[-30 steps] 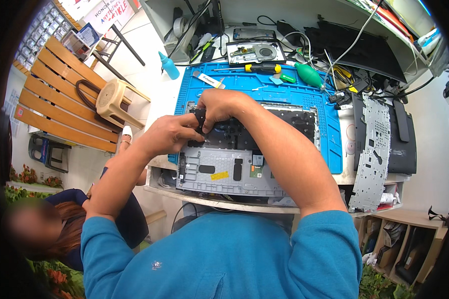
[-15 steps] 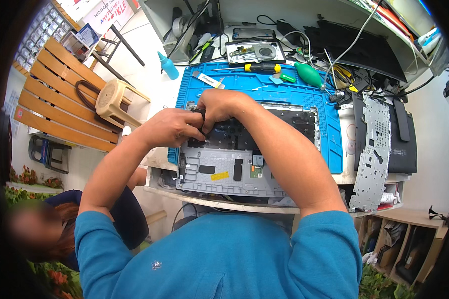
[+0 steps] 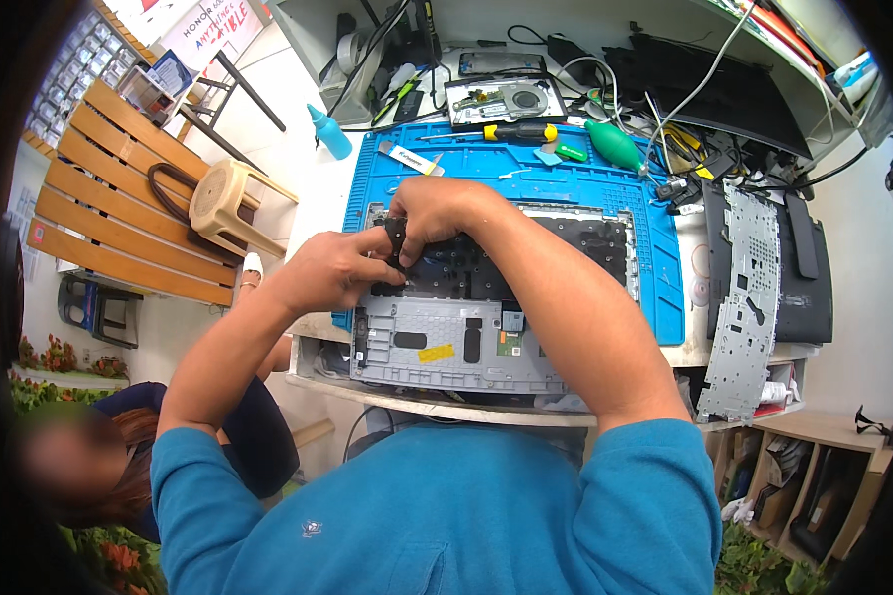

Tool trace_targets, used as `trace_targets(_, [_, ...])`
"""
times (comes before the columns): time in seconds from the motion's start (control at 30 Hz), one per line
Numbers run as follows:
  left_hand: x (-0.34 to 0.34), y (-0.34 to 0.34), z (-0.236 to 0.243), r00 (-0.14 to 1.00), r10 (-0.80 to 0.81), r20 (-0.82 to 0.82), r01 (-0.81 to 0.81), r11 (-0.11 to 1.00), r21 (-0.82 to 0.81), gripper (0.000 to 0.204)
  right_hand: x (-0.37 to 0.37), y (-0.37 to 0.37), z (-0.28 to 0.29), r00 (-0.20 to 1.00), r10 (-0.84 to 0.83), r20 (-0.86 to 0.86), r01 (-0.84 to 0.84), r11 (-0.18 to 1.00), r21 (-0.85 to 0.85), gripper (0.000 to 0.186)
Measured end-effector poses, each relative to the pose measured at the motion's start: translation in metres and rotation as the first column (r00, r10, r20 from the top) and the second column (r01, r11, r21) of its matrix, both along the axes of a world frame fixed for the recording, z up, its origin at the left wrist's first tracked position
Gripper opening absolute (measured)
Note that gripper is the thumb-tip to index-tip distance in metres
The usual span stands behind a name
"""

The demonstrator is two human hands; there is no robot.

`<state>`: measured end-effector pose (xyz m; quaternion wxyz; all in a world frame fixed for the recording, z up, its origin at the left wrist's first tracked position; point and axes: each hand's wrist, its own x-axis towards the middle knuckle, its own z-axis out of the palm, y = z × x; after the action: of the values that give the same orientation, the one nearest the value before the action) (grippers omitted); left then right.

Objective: The person removes the keyboard from a laptop by hand and with a thin metal tool, then uses a blue air blower on the interior components.

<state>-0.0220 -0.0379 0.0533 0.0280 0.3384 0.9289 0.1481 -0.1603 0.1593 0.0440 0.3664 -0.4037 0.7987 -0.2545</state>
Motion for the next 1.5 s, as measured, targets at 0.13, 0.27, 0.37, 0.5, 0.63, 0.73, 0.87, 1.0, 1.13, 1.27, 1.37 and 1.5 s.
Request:
trace_targets(0.13, [0.017, 0.010, -0.004, 0.987, 0.158, -0.018, -0.158, 0.987, -0.007, 0.038, -0.001, 0.000, -0.002, 1.000, 0.004, -0.014, -0.004, 1.000, -0.014, 0.050])
trace_targets(0.27, [0.015, 0.006, -0.005, 0.993, 0.103, -0.063, -0.102, 0.994, 0.030, 0.038, -0.002, -0.001, 0.000, 1.000, 0.008, 0.002, -0.008, 1.000, -0.002, 0.049])
trace_targets(0.37, [0.011, 0.000, -0.001, 0.997, 0.067, -0.049, -0.061, 0.992, 0.114, 0.039, -0.002, -0.002, 0.003, 0.999, 0.013, 0.049, -0.013, 1.000, 0.012, 0.048])
trace_targets(0.5, [0.016, -0.006, 0.012, 0.963, 0.267, 0.046, -0.268, 0.918, 0.293, 0.032, -0.002, -0.005, 0.008, 0.999, 0.006, 0.042, -0.009, 0.998, 0.063, 0.048])
trace_targets(0.63, [0.027, -0.015, 0.015, 0.903, 0.405, 0.146, -0.428, 0.804, 0.413, 0.023, 0.001, -0.007, 0.019, 0.999, 0.004, 0.054, -0.009, 0.995, 0.097, 0.047])
trace_targets(0.73, [0.035, -0.020, 0.014, 0.862, 0.455, 0.223, -0.506, 0.764, 0.400, 0.022, 0.002, -0.009, 0.020, 0.998, -0.027, 0.051, 0.021, 0.994, 0.105, 0.047])
trace_targets(0.87, [0.048, -0.023, 0.008, 0.847, 0.445, 0.290, -0.530, 0.746, 0.403, 0.022, 0.003, -0.012, 0.022, 1.000, -0.031, 0.003, 0.031, 0.995, 0.095, 0.047])
trace_targets(1.0, [0.059, -0.017, 0.002, 0.842, 0.440, 0.313, -0.535, 0.761, 0.367, 0.023, 0.008, -0.014, 0.026, 0.993, 0.034, -0.115, -0.031, 0.999, 0.022, 0.047])
trace_targets(1.13, [0.062, -0.019, -0.006, 0.864, 0.432, 0.258, -0.502, 0.770, 0.394, 0.019, 0.014, -0.017, 0.033, 0.969, 0.077, -0.235, -0.089, 0.995, -0.042, 0.047])
trace_targets(1.27, [0.061, -0.026, -0.009, 0.848, 0.402, 0.345, -0.527, 0.710, 0.468, 0.025, 0.022, -0.016, 0.053, 0.958, 0.082, -0.273, -0.087, 0.996, -0.007, 0.047])
trace_targets(1.37, [0.058, -0.035, -0.015, 0.785, 0.397, 0.476, -0.619, 0.554, 0.557, 0.031, 0.018, -0.014, 0.059, 0.932, 0.032, -0.362, -0.083, 0.989, -0.124, 0.050])
trace_targets(1.5, [0.038, -0.044, -0.011, 0.781, 0.281, 0.559, -0.623, 0.424, 0.657, 0.032, -0.001, -0.001, 0.082, 0.946, -0.039, -0.321, -0.048, 0.964, -0.260, 0.052])
